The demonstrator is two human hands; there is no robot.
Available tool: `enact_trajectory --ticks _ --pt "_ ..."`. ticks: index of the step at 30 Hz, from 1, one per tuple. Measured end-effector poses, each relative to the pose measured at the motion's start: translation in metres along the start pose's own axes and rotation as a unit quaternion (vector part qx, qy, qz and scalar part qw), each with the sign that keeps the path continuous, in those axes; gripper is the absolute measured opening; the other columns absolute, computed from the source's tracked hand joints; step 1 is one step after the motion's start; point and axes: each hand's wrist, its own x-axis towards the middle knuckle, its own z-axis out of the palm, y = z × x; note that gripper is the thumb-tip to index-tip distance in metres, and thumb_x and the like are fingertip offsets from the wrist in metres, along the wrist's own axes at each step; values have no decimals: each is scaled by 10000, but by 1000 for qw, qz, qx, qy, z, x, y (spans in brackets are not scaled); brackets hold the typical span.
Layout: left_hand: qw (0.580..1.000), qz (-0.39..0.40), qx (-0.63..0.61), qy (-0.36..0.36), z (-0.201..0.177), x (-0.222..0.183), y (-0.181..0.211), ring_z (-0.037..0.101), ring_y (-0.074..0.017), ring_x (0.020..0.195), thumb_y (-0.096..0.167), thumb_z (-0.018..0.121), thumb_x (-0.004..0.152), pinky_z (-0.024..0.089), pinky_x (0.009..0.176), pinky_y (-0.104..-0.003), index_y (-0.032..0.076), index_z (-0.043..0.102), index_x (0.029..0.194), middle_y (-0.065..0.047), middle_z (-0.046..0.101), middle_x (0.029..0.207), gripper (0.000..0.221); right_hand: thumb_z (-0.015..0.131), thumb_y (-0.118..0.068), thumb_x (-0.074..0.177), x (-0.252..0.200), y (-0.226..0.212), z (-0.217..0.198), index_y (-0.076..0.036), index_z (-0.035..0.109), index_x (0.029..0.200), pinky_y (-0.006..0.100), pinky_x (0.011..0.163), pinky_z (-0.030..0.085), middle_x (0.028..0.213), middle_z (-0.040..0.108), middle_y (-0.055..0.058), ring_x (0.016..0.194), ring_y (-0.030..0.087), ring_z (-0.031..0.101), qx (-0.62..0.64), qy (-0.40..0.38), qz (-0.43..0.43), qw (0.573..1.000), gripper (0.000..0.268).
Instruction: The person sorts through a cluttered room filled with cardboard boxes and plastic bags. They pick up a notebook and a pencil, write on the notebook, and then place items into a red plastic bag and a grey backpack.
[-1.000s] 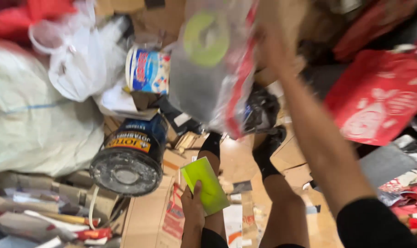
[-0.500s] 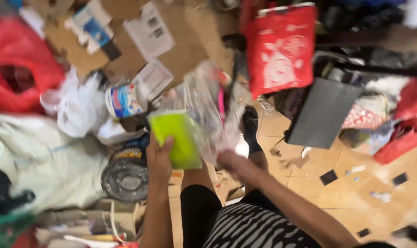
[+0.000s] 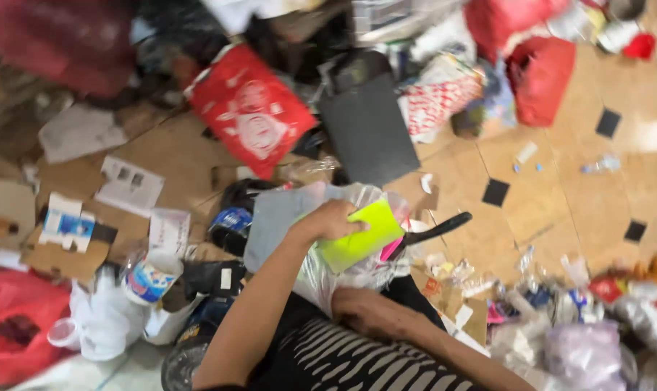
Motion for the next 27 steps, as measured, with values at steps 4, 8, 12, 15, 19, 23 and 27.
enact_trajectory --ticks 4,8,12,15,19,23,27 --pt "993 93 62 36 8 83 24 677 -409 919 506 728 870 525 825 -500 -18 702 1019 -253 704 976 546 643 41 799 -52 -2 -53 -12 607 887 418 796 523 956 609 163 938 376 623 -3 91 -3 996 108" --pt "991 103 -5 83 -56 73 103 698 -353 882 481 731 875 536 794 -451 -20 692 1039 -218 715 961 529 658 28 811 -91 -4 -100 -16 601 871 417 792 527 941 608 150 927 364 629 -42 155 10 987 93" --pt "986 50 -93 126 -111 28 180 697 -238 861 403 712 926 543 791 -361 -4 680 1141 -155 736 959 461 656 48 758 -112 -18 -147 -23 633 878 402 797 539 951 635 131 922 337 644 -114 234 62 964 141" --pt "962 77 -215 148 -130 -13 193 681 -166 937 356 702 958 551 840 -318 10 652 1238 -98 742 1047 447 703 46 735 -130 -27 -173 -34 671 891 383 804 545 958 663 112 918 307 666 -131 299 113 938 178" --pt "918 62 -350 175 -115 -58 144 675 -119 1025 298 708 940 557 893 -296 15 632 1297 -47 734 1147 462 676 89 753 -131 -33 -202 -20 672 945 372 870 539 1037 683 104 987 288 688 -141 406 153 890 220" --pt "929 -49 -328 164 -61 -56 101 664 -104 931 296 707 909 561 820 -283 14 662 1267 -52 744 1058 458 701 62 791 -117 -45 -236 -13 664 923 377 866 539 1072 692 122 1019 304 689 -234 435 183 850 157" --pt "866 -69 -468 163 -26 -31 55 657 -96 852 309 681 974 542 748 -258 -20 692 1193 -30 735 1001 395 659 71 815 -92 -23 -265 5 644 944 385 839 537 1046 668 146 985 330 676 -201 441 170 858 145"
